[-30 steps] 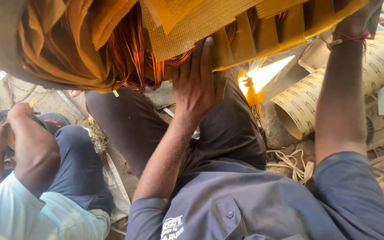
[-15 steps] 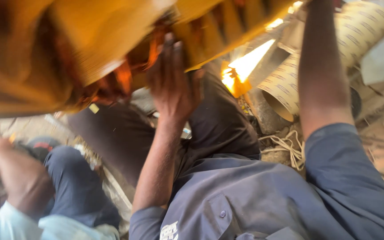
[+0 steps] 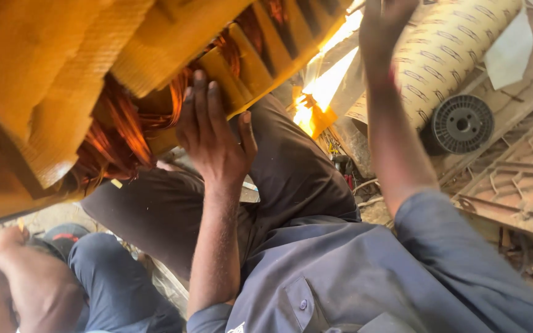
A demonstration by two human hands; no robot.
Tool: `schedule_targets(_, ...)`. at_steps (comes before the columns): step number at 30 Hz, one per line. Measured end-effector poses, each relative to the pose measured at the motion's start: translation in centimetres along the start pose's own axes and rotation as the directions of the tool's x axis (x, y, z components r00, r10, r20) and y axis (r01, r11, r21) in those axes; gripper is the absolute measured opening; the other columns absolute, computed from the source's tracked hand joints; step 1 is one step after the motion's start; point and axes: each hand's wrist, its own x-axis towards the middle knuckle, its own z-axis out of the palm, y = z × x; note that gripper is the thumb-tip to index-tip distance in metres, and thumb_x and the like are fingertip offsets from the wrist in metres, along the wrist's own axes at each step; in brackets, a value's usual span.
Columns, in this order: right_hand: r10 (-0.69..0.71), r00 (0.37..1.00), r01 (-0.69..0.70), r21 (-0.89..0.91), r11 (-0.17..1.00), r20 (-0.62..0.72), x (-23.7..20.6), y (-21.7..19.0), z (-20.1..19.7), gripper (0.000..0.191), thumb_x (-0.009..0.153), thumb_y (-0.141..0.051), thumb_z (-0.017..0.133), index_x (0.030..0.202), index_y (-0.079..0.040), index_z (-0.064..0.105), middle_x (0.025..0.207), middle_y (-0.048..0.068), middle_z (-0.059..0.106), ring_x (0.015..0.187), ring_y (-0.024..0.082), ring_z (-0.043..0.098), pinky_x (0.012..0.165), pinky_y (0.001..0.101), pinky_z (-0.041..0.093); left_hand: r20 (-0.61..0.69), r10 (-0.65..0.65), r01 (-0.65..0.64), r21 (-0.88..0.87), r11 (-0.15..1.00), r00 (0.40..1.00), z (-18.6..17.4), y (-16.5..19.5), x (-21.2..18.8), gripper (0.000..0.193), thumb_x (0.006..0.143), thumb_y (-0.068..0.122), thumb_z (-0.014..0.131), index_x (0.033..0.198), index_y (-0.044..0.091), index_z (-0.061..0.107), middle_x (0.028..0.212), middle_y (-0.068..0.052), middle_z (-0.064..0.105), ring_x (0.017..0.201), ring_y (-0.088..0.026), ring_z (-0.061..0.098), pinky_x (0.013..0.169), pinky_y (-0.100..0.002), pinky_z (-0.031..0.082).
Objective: The person is repairing a motor by hand, using a wooden stick and hammer to adjust copper windings. They also use pliers to cut and manipulate the wires, working on the motor's internal components.
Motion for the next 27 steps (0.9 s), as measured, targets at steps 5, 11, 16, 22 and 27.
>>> schedule_targets(5, -0.253, 0.962, 0.265, -0.117, 0.957, 0.107, -10.9, -5.2, -0.8, 0.009, 0.101, 0.011, 0.065, 0.107, 0.004, 0.064, 0.108, 0.011, 0.070, 0.100, 0.020, 0.067, 0.089, 0.0324, 0.057, 0.015, -0.001, 0.000, 0.021, 1.000, 1.000, 0.5, -0.2, -0.3, 0.053, 0.115, 0.040, 0.046, 0.152, 0.001, 0.048, 0.159, -0.018, 0.047, 0.147, -0.036, 0.047, 0.122, -0.050, 0.035)
schedule_targets(11, -0.416, 0.829, 0.401, 0.122, 0.908, 0.373, -15.2, -13.2, 0.2, 0.010, 0.096, 0.004, 0.065, 0.106, 0.004, 0.063, 0.104, 0.019, 0.071, 0.089, 0.027, 0.074, 0.078, 0.0337, 0.060, 0.034, -0.013, 0.013, 0.018, 1.000, 0.999, 0.1, 0.1, -0.5, 0.053, 0.114, 0.039, 0.042, 0.151, 0.001, 0.049, 0.161, -0.016, 0.046, 0.149, -0.035, 0.045, 0.124, -0.050, 0.031)
schedule_targets(16, -0.451, 0.692, 0.396, 0.225, 0.890, 0.564, -13.7, -18.2, 2.8, 0.028, 0.101, 0.000, 0.066, 0.128, 0.002, 0.059, 0.129, 0.020, 0.065, 0.106, 0.033, 0.075, 0.091, 0.0386, 0.064, 0.037, -0.020, 0.018, 0.056, 0.998, 0.999, 0.2, 0.1, -0.5, 0.050, 0.115, 0.036, 0.038, 0.149, 0.000, 0.051, 0.161, -0.016, 0.047, 0.150, -0.032, 0.045, 0.123, -0.051, 0.028)
schedule_targets(22, -0.369, 0.630, 0.395, 0.127, 0.910, 0.684, -13.3, -18.6, 5.9, 0.059, 0.093, 0.009, 0.056, 0.150, -0.002, 0.045, 0.154, 0.017, 0.053, 0.137, 0.035, 0.062, 0.109, 0.0375, 0.055, 0.031, -0.030, 0.031, -0.049, 0.998, 0.999, 0.5, -1.0, -1.2, 0.047, 0.110, 0.021, 0.052, 0.152, -0.001, 0.048, 0.161, -0.016, 0.047, 0.152, -0.032, 0.044, 0.126, -0.049, 0.031)
schedule_targets(27, -0.373, 0.578, 0.385, 0.161, 0.909, 0.726, -12.9, -18.7, 7.2, 0.065, 0.091, 0.009, 0.055, 0.153, -0.004, 0.042, 0.153, 0.017, 0.050, 0.141, 0.036, 0.056, 0.115, 0.0412, 0.053, -0.006, -0.009, 0.008, -0.078, 0.997, 1.000, 0.7, -1.6, -1.6, 0.048, 0.104, 0.014, 0.060, 0.149, -0.002, 0.049, 0.156, -0.019, 0.050, 0.145, -0.034, 0.050, 0.121, -0.049, 0.036)
